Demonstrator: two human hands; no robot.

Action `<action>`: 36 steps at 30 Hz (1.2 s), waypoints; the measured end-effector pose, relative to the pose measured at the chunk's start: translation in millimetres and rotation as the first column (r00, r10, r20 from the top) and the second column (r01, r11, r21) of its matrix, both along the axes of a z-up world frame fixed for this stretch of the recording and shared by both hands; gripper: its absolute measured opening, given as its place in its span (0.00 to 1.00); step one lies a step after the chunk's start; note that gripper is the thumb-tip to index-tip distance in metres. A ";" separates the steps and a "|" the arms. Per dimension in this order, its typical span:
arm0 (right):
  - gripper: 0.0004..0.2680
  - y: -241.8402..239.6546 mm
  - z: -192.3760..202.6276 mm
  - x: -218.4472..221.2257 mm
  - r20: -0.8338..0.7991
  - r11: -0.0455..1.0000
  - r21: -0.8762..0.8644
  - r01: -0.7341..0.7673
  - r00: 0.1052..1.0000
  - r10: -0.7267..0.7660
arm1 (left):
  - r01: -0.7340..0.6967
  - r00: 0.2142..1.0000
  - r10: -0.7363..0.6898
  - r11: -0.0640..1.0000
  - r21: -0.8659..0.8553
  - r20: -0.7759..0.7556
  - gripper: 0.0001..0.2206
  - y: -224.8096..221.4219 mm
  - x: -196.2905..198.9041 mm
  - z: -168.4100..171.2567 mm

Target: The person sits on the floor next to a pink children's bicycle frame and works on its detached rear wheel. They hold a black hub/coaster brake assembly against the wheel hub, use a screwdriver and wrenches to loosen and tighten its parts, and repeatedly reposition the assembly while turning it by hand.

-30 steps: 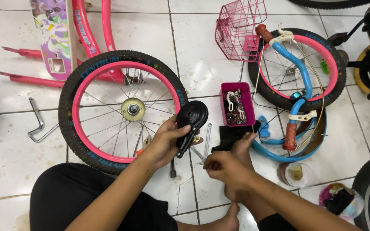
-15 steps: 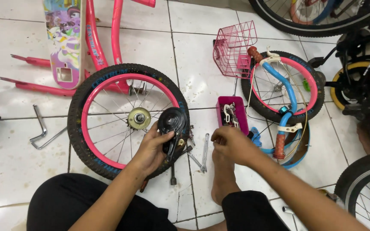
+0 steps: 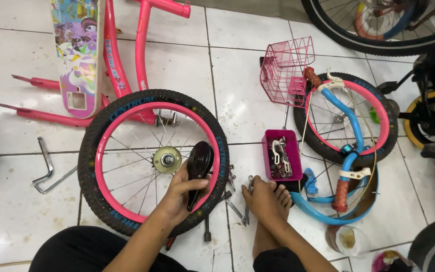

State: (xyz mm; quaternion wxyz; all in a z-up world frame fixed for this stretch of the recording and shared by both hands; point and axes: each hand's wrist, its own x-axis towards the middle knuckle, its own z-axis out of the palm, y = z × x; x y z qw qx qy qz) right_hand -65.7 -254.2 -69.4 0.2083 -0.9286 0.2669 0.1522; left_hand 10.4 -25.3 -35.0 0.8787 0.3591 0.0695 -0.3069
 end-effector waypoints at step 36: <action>0.10 20.1 85.0 22.9 0.370 0.771 0.618 -0.150 0.921 -0.117 | -0.050 0.998 0.057 0.982 -0.183 0.033 0.17 -2.7 2.4 -2.4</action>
